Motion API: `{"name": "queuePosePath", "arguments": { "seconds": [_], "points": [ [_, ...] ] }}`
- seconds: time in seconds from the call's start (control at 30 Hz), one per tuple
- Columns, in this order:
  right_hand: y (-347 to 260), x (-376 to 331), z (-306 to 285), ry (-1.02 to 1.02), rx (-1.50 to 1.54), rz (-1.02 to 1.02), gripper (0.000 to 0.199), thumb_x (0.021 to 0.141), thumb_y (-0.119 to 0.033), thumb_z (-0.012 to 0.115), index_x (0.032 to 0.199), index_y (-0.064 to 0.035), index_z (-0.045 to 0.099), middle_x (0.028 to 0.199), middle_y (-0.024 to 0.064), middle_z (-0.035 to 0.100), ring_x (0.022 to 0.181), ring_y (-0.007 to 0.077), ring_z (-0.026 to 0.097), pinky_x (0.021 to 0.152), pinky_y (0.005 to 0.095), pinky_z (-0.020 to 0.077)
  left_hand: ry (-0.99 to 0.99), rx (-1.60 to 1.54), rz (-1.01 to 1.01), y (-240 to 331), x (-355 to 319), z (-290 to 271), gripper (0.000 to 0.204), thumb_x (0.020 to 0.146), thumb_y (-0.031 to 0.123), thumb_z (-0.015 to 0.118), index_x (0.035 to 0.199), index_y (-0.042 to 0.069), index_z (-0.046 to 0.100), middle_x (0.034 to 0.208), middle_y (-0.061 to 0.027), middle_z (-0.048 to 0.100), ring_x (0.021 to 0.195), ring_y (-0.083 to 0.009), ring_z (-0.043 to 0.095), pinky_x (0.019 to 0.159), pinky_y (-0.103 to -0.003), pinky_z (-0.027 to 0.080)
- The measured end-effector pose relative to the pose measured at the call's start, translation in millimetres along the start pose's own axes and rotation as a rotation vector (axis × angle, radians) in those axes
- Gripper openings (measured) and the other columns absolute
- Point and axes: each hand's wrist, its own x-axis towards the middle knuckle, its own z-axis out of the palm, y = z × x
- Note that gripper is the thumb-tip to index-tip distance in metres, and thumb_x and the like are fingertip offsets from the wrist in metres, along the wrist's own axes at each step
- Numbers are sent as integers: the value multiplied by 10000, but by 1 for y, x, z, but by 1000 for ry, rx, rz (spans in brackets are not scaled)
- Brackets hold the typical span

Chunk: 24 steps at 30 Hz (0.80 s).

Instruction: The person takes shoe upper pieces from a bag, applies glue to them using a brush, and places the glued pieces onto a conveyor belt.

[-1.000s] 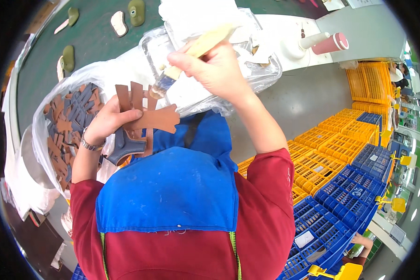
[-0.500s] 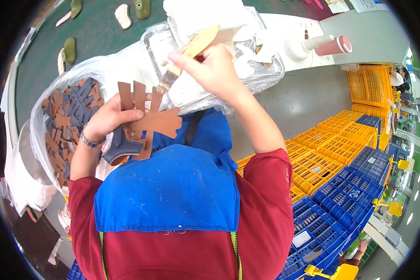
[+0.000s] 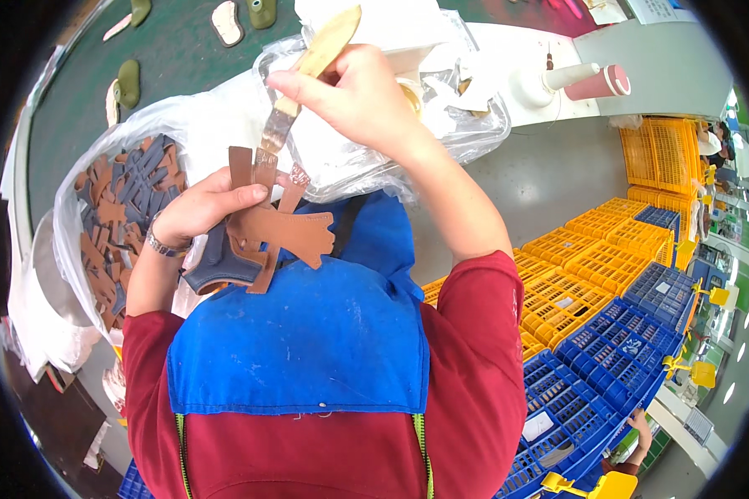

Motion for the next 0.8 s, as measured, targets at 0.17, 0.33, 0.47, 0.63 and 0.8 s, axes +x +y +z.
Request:
{"name": "queuePosePath", "arguments": {
  "seconds": [0.17, 0.33, 0.47, 0.63, 0.8],
  "points": [
    [-17, 4, -12, 23, 44, 4, 175, 751, -180, 615, 726, -7, 622, 614, 3, 574, 501, 22, 450, 453, 153, 345, -33, -95, -97, 0, -1, -6, 372, 876, 303, 410, 1118, 29, 480, 986, -46, 536, 863, -102, 486, 761, -225, 398],
    [-8, 13, 6, -86, 36, -15, 205, 743, -213, 621, 734, -8, 626, 602, -2, 560, 502, 27, 455, 433, 174, 338, -114, -122, -35, 18, 1, 1, 380, 874, 309, 407, 1118, 27, 481, 1063, -63, 509, 970, -127, 449, 856, -257, 348],
    [-2, 19, 4, -23, 44, 10, 221, 737, -226, 617, 750, -6, 628, 600, -11, 545, 494, 28, 441, 410, 192, 322, -108, -141, -69, 14, 0, -2, 378, 869, 300, 417, 1121, 25, 480, 1085, -63, 501, 996, -131, 434, 877, -262, 330],
    [-7, 3, -23, 153, 73, -19, 216, 801, -198, 557, 808, 12, 606, 554, -16, 511, 478, 40, 437, 446, 166, 361, -12, -207, -19, 6, -6, -9, 371, 857, 272, 440, 1122, 16, 478, 1084, -67, 508, 988, -135, 453, 866, -261, 343],
    [20, -23, 2, 307, 123, -111, 298, 819, -186, 529, 1021, 32, 498, 755, 27, 521, 629, 80, 486, 568, 173, 411, 241, -521, -6, -9, -9, -23, 441, 754, 236, 572, 1099, -23, 480, 1032, -113, 536, 938, -160, 506, 843, -266, 373]
  ]
}}
